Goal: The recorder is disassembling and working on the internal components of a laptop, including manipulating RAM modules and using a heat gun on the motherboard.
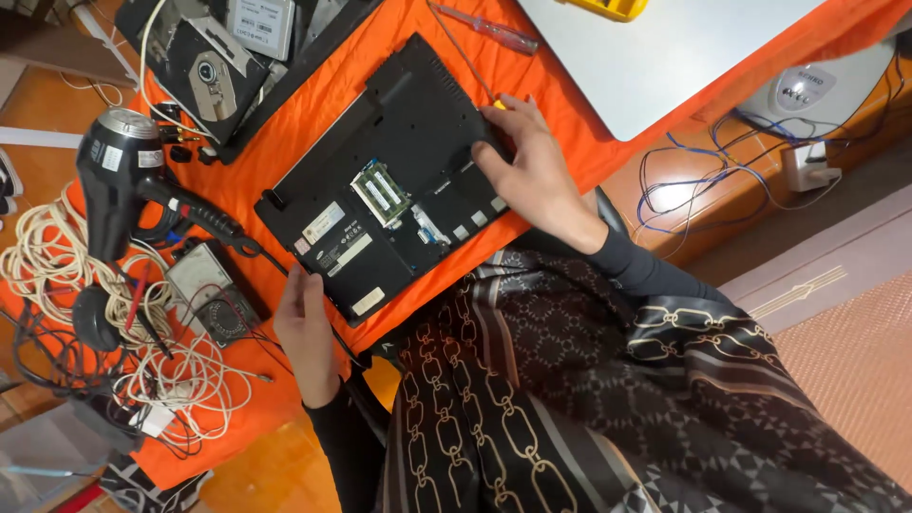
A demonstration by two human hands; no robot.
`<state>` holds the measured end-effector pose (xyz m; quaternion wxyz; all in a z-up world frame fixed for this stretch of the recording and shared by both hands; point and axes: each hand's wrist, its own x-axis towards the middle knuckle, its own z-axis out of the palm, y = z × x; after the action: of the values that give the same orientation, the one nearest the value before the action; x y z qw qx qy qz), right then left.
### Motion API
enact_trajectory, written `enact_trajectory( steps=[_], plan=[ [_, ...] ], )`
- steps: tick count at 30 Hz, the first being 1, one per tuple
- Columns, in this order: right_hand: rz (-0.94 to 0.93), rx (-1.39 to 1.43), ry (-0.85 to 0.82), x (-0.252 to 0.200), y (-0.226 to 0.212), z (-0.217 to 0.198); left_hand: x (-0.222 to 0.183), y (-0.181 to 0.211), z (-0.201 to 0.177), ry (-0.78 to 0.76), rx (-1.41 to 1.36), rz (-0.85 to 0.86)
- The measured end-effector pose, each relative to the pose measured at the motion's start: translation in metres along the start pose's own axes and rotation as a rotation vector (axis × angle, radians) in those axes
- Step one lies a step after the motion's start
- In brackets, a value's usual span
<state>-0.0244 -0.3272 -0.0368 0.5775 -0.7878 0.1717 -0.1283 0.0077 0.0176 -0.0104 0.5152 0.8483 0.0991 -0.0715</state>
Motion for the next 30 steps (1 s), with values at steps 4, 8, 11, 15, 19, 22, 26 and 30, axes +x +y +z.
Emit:
enact_trajectory(
  steps=[4, 8, 11, 15, 19, 22, 26, 30],
  plan=[
    [0.057, 0.106, 0.006, 0.004, -0.002, -0.001, 0.006, -0.005, -0.004, -0.033, -0.051, -0.032],
    [0.043, 0.2, 0.009, 0.005, 0.0, 0.001, 0.009, -0.006, -0.005, -0.06, -0.088, -0.051],
    [0.066, 0.263, -0.038, 0.004, -0.016, -0.007, 0.008, 0.003, -0.003, -0.048, -0.048, -0.088],
    [0.089, 0.513, -0.154, 0.0, -0.049, -0.025, 0.01, 0.008, -0.002, -0.054, -0.035, -0.112],
    [0.129, 0.719, -0.286, -0.011, -0.08, -0.028, 0.014, 0.007, -0.008, -0.068, 0.017, -0.125],
    [0.124, 0.798, -0.312, -0.028, -0.09, -0.023, 0.017, 0.009, -0.01, -0.071, 0.055, -0.15],
    [0.111, 0.866, -0.306, -0.046, -0.102, -0.021, 0.025, -0.004, -0.012, -0.085, 0.039, -0.144],
    [0.08, 0.888, -0.305, -0.057, -0.099, -0.018, 0.025, 0.005, -0.002, -0.09, -0.089, -0.15]
  ],
)
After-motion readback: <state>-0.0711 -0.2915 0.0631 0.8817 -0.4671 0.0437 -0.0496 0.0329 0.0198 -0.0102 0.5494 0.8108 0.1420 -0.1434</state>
